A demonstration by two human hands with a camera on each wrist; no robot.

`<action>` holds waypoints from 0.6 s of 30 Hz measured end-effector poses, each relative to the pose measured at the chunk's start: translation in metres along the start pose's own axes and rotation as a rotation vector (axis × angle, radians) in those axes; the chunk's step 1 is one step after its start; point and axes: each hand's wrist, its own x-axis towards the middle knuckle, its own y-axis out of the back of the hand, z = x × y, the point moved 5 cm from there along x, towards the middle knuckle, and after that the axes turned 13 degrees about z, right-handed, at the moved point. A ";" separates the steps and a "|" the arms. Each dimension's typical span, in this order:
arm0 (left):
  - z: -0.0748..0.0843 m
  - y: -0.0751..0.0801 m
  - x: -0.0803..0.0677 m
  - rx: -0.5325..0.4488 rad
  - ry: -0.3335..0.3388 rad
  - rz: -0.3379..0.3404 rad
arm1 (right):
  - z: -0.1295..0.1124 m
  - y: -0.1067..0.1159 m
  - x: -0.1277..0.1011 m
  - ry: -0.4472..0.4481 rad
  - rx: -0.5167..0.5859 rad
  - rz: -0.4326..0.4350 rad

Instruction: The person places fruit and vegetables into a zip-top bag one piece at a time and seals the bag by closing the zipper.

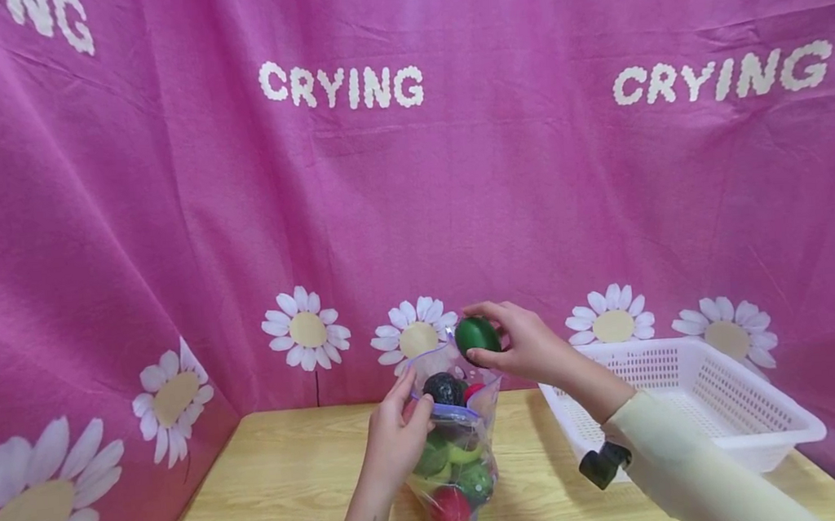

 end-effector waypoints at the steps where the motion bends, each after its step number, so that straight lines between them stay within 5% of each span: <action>1: 0.000 0.000 0.000 0.002 0.003 0.000 | 0.000 0.000 -0.001 -0.002 0.004 -0.002; 12: -0.002 0.000 0.002 -0.051 0.029 -0.006 | -0.007 0.002 -0.008 0.015 -0.008 0.001; 18: -0.002 -0.001 0.000 -0.069 0.011 0.000 | -0.018 -0.002 -0.044 -0.059 0.027 0.023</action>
